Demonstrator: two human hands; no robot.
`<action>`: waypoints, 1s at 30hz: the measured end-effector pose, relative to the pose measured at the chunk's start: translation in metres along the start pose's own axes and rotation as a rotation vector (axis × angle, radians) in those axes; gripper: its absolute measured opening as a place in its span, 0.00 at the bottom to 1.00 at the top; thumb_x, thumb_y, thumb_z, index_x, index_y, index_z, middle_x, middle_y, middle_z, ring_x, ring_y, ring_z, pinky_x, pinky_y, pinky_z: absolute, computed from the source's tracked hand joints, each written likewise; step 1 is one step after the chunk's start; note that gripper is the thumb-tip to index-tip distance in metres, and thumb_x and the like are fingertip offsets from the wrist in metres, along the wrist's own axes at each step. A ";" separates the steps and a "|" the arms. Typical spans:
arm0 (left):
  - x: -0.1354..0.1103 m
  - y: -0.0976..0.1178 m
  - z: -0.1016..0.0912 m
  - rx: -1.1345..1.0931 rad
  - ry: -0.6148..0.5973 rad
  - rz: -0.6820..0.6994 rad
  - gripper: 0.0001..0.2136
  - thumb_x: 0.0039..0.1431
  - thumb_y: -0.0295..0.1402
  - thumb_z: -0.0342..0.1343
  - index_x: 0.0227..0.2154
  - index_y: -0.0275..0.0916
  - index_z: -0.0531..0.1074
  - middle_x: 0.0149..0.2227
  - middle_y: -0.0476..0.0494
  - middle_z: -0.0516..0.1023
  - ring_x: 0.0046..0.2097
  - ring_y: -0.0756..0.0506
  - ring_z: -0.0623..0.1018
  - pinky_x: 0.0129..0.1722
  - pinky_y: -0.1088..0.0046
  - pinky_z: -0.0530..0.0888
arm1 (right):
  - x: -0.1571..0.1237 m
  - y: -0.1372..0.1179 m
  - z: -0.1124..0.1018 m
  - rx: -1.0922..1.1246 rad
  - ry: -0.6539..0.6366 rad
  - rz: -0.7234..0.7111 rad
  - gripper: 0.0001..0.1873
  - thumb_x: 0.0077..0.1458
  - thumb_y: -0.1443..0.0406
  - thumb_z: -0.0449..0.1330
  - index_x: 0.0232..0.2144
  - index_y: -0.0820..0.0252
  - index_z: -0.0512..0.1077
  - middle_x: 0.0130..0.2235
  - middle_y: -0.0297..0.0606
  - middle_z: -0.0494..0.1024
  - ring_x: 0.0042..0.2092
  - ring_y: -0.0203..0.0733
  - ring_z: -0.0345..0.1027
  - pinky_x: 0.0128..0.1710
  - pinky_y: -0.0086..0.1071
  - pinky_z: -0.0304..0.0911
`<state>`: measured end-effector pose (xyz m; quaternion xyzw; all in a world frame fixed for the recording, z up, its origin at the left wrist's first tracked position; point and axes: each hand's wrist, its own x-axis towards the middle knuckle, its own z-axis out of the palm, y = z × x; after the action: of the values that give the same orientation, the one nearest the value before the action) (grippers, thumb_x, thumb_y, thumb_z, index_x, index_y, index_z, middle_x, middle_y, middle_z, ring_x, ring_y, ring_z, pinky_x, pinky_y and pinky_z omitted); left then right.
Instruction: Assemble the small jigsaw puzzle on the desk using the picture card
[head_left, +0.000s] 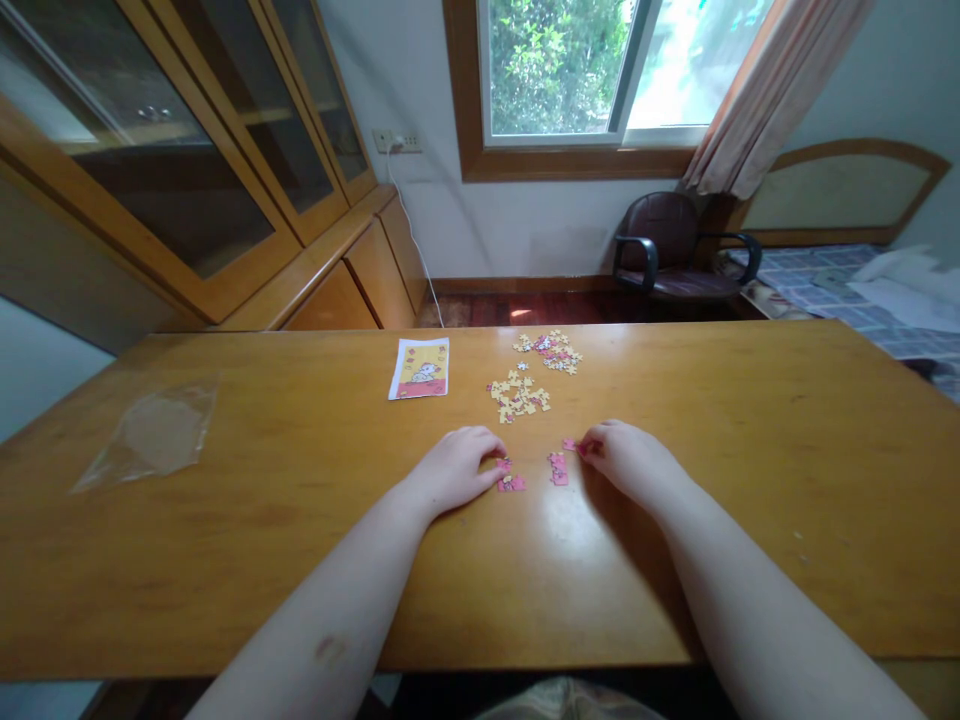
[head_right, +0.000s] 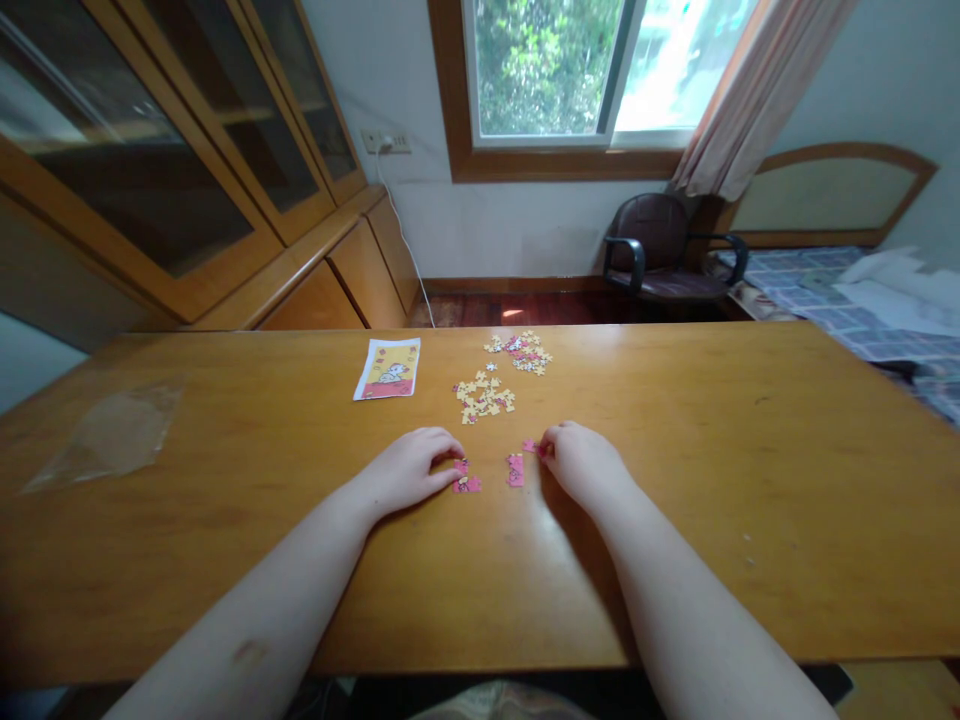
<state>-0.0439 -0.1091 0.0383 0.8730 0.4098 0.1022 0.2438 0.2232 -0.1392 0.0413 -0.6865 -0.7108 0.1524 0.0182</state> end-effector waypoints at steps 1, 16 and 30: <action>0.000 0.000 0.000 0.003 -0.002 0.001 0.09 0.57 0.38 0.55 0.36 0.41 0.75 0.38 0.44 0.77 0.41 0.44 0.74 0.42 0.69 0.69 | 0.000 0.001 0.000 0.006 0.000 -0.004 0.08 0.54 0.64 0.58 0.31 0.54 0.78 0.35 0.39 0.77 0.33 0.40 0.70 0.29 0.30 0.55; -0.001 -0.001 0.000 0.022 -0.045 0.038 0.12 0.52 0.43 0.59 0.37 0.42 0.73 0.39 0.45 0.76 0.42 0.44 0.74 0.44 0.69 0.69 | 0.000 -0.004 0.003 -0.016 -0.086 0.049 0.04 0.45 0.69 0.58 0.24 0.59 0.74 0.31 0.43 0.77 0.31 0.41 0.70 0.26 0.29 0.54; -0.001 0.000 -0.001 0.029 -0.055 0.036 0.11 0.55 0.42 0.58 0.37 0.42 0.73 0.39 0.45 0.76 0.42 0.44 0.74 0.43 0.69 0.69 | 0.001 -0.003 0.006 0.074 -0.102 0.079 0.03 0.46 0.69 0.60 0.27 0.58 0.74 0.30 0.39 0.78 0.32 0.39 0.69 0.28 0.28 0.53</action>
<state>-0.0449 -0.1096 0.0396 0.8862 0.3886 0.0764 0.2403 0.2192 -0.1397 0.0364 -0.7043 -0.6769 0.2140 0.0010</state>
